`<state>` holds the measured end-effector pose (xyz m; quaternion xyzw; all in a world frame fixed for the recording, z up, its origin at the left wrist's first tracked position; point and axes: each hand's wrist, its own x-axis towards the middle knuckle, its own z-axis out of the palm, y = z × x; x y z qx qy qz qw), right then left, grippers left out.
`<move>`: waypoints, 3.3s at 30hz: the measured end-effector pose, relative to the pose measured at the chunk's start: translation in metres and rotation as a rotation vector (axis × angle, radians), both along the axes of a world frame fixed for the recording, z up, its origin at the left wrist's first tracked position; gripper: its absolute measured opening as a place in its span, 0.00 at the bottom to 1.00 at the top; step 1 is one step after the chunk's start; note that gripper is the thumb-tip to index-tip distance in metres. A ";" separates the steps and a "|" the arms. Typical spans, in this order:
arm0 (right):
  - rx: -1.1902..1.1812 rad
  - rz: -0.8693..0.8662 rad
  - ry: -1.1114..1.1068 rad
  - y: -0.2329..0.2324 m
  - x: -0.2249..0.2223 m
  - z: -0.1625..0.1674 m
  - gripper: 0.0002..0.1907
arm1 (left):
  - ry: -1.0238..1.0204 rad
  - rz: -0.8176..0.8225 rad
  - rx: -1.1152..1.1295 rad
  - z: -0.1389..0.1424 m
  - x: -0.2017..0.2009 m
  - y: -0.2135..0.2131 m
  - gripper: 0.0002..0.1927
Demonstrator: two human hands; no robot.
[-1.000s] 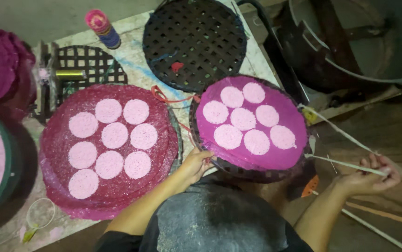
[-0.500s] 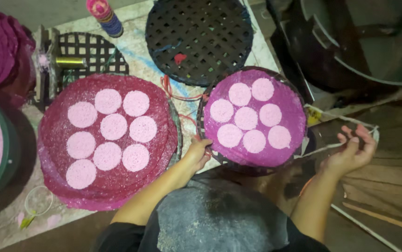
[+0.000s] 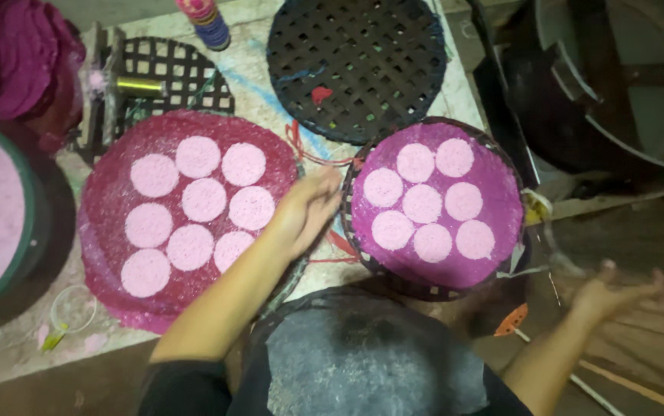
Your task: The person scoops pink dough from a green bowl and uses a metal ring mold and a wooden mallet to press it into round shapes on a pink mat. The person repeatedly fills the mold, taps it with the mallet, and places the formed rounds onto a tray.
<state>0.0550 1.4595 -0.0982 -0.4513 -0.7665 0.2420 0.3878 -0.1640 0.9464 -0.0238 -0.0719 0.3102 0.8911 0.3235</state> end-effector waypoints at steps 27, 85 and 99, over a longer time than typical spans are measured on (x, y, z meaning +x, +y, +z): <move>-0.936 0.425 -0.069 -0.082 -0.043 0.004 0.23 | -0.356 0.647 -0.606 -0.024 -0.166 0.050 0.13; -0.424 1.756 -0.211 -0.378 -0.202 0.129 0.35 | 0.376 -0.083 -0.354 0.006 0.035 -0.130 0.32; -0.013 1.283 -0.307 -0.280 -0.203 0.065 0.37 | 0.428 0.034 -0.390 0.036 0.045 -0.103 0.30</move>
